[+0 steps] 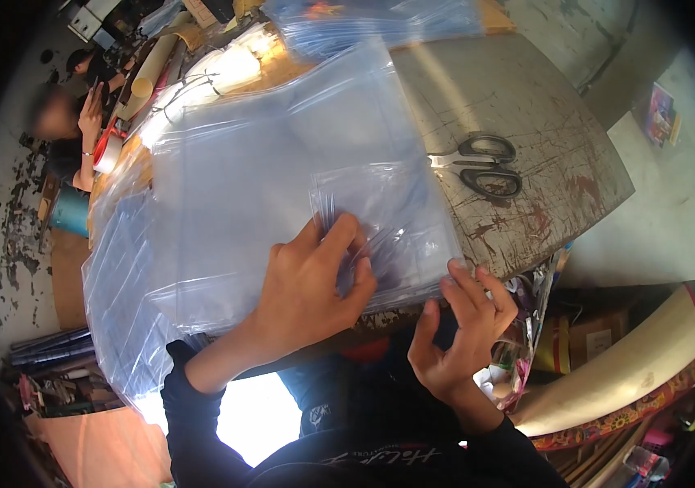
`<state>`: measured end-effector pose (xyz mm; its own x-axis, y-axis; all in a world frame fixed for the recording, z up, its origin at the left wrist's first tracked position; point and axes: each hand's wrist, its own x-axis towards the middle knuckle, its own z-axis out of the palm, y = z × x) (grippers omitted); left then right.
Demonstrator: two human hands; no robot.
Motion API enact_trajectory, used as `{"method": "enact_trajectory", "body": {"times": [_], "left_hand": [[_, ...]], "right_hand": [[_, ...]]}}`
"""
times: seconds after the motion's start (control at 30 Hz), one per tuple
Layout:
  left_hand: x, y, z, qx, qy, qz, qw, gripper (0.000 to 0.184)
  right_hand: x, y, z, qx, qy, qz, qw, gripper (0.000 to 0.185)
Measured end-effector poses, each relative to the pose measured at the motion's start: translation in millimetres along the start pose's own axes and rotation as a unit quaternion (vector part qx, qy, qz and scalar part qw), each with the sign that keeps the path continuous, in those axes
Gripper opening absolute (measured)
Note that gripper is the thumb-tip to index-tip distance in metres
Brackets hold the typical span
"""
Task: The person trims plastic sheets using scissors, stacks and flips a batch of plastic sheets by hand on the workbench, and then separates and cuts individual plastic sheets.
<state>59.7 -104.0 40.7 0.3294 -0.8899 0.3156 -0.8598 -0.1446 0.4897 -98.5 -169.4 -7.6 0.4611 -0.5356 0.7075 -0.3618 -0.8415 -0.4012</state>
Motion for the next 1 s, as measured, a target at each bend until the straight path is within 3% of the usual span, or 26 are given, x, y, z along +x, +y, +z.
{"method": "enact_trajectory", "body": {"times": [0.2,0.27,0.37,0.47,0.6,0.67,0.77,1.0], "left_hand": [[-3.8,-0.8,3.0,-0.043,0.012,-0.006,0.999,0.026],[-4.0,0.2,3.0,-0.042,0.044,0.032,0.998,0.038],[-7.7,-9.3,16.3,-0.052,0.116,0.103,0.987,0.035],[-11.0,-12.0,17.9,-0.054,0.096,0.102,0.989,0.039],[-11.2,-8.7,11.5,-0.043,0.067,0.087,0.993,0.038],[-9.5,-2.6,5.3,0.012,0.015,0.058,0.998,0.027],[-8.9,-3.4,7.9,-0.021,0.055,0.053,0.997,0.023],[-7.1,-4.0,2.6,-0.052,0.048,0.071,0.995,0.021]], "right_hand": [[-19.3,-2.6,14.7,0.151,0.061,0.051,0.985,0.041],[-18.9,-6.4,13.4,0.146,0.038,0.068,0.986,0.046],[-24.9,-6.4,16.0,0.19,0.061,0.106,0.974,0.049],[-21.6,-8.8,8.6,0.232,0.036,0.097,0.967,0.045],[-9.1,-15.9,10.2,0.272,0.029,0.096,0.957,0.044],[-5.3,-18.8,14.6,0.364,0.048,0.093,0.926,0.045],[-2.6,-24.3,20.0,0.446,0.036,0.086,0.89,0.046],[9.1,-28.2,19.5,0.509,-0.013,0.102,0.855,0.044]]}}
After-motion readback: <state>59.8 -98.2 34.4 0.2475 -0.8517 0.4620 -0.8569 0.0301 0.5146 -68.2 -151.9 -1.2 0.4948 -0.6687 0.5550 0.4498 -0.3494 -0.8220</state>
